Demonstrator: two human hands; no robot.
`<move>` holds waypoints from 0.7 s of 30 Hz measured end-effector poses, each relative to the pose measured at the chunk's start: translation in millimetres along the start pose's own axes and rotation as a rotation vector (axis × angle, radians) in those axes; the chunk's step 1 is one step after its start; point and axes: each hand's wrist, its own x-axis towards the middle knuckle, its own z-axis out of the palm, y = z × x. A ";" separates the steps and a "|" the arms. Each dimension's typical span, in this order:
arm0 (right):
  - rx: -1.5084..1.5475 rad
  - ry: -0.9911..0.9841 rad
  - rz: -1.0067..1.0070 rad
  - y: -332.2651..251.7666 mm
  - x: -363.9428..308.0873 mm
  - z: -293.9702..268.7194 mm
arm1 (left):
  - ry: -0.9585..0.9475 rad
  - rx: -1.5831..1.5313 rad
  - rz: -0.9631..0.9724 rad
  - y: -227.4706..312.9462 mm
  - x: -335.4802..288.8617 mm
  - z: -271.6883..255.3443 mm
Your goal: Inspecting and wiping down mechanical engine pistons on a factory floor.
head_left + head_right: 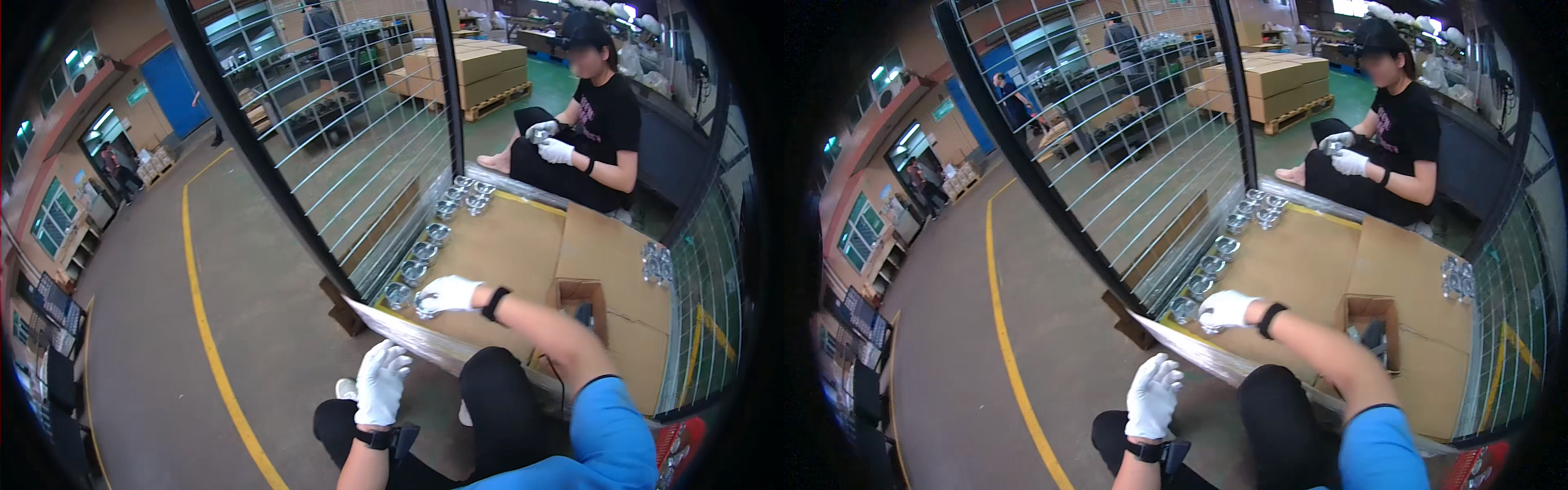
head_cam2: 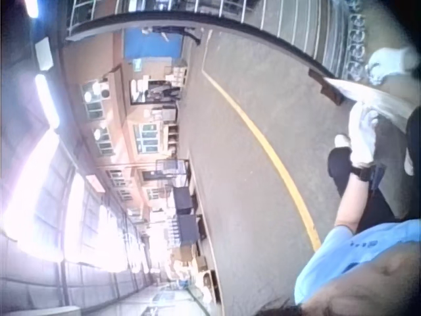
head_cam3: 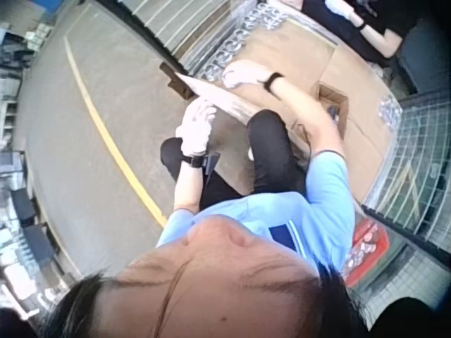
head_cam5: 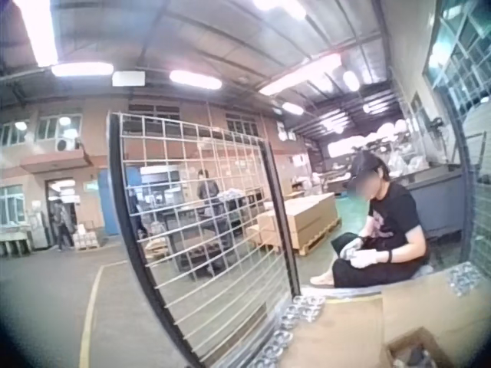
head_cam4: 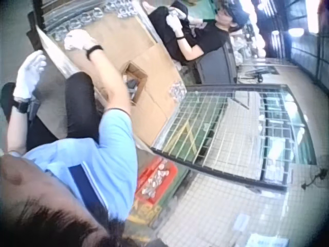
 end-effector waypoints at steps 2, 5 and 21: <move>0.008 0.027 -0.082 -44.0 -51.1 -44.9 | -0.030 -0.007 -0.066 -6.6 5.7 1.8; 0.065 0.016 0.031 -90.9 -141.7 -91.9 | -0.098 -0.100 -0.099 -3.1 1.6 5.3; -0.519 0.895 1.303 193.8 -518.6 -86.1 | 0.212 0.222 -0.284 -16.3 7.5 -1.2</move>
